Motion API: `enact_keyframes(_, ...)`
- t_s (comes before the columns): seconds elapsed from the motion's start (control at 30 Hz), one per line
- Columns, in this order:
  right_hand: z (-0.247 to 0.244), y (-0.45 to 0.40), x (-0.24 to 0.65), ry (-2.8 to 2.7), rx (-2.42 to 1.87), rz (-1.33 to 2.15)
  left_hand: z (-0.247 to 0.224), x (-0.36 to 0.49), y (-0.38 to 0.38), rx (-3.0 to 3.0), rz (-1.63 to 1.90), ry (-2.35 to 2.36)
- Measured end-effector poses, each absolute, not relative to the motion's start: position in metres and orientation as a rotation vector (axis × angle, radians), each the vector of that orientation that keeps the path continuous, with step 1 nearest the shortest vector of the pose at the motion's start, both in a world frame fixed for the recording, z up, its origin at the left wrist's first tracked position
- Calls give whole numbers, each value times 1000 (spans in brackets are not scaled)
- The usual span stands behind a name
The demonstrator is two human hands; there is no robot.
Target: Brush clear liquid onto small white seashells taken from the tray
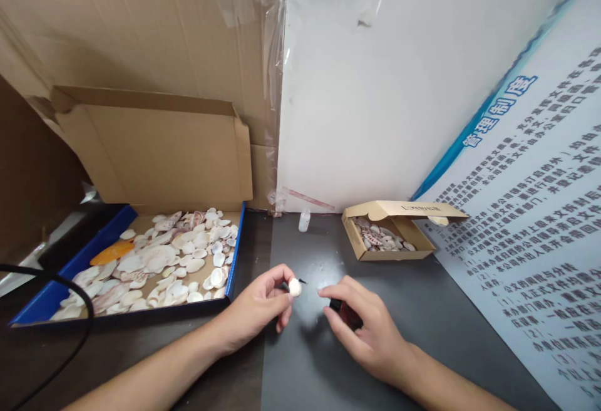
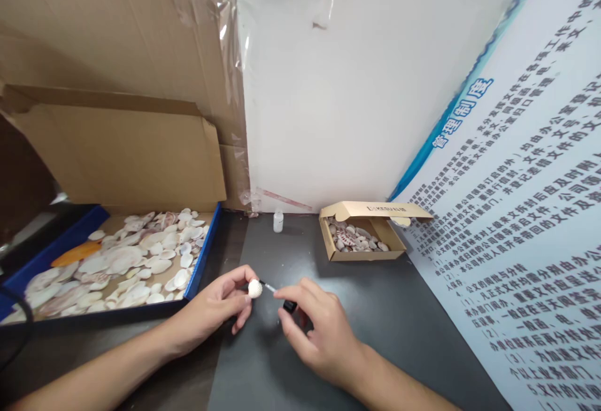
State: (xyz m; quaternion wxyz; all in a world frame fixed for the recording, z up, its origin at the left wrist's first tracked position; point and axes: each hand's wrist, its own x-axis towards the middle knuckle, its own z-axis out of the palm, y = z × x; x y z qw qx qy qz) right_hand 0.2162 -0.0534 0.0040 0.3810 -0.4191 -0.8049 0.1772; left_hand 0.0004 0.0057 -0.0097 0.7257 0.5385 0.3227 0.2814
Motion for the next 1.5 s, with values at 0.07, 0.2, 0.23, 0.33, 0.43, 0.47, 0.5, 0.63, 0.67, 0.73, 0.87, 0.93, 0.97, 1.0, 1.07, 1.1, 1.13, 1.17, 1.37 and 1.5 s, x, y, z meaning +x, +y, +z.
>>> enact_keyframes(0.07, 3, -54, 216, -2096, -1036, 468, -10, 0, 6, 1187, 622, 703)
enact_keyframes(0.2, 3, -54, 216, -2083, -1097, 482, -10, 0, 6, 1160, 637, 704)
enact_keyframes(0.23, 4, -54, 216, -2071, -1103, 486, -9, 0, 6, 1156, 636, 705)
enact_keyframes(0.33, 5, -56, 216, -2101, -1045, 547, -9, 0, 6, 1153, 623, 700)
enact_keyframes(0.43, 6, -57, 215, -2132, -1048, 595, -8, 0, 7, 1141, 621, 696)
enact_keyframes(0.47, 6, -57, 215, -2124, -1071, 590, -8, 0, 7, 1134, 622, 696)
enact_keyframes(0.5, 6, -57, 215, -2113, -1089, 581, -8, 0, 7, 1127, 623, 698)
enact_keyframes(0.63, 8, -58, 216, -2146, -1033, 596, -8, 0, 7, 1109, 622, 702)
enact_keyframes(0.67, 8, -59, 216, -2166, -1014, 604, -8, 0, 7, 1106, 626, 701)
enact_keyframes(0.73, 8, -59, 216, -2176, -1019, 603, -8, 0, 6, 1097, 639, 703)
enact_keyframes(0.87, 8, -58, 217, -2133, -1058, 566, -7, 1, 6, 1082, 648, 704)
enact_keyframes(0.93, 8, -57, 217, -2157, -1031, 563, -7, 1, 6, 1085, 645, 700)
enact_keyframes(0.97, 8, -57, 217, -2166, -1034, 562, -7, 1, 6, 1085, 644, 698)
enact_keyframes(1.0, 9, -57, 218, -2167, -1055, 559, -7, 1, 6, 1083, 643, 700)
enact_keyframes(1.07, 9, -56, 219, -2136, -1129, 548, -6, 0, 6, 1073, 637, 705)
enact_keyframes(1.1, 9, -56, 219, -2121, -1153, 545, -6, 0, 6, 1068, 634, 709)
enact_keyframes(1.13, 9, -56, 219, -2118, -1149, 544, -6, 0, 6, 1064, 632, 711)
enact_keyframes(1.17, 9, -56, 220, -2135, -1116, 550, -6, 0, 6, 1063, 630, 712)
enact_keyframes(1.37, 10, -56, 219, -2141, -1153, 571, -5, 0, 6, 1061, 621, 740)
enact_keyframes(1.5, 11, -56, 220, -2186, -1068, 553, -6, 1, 6, 1067, 619, 741)
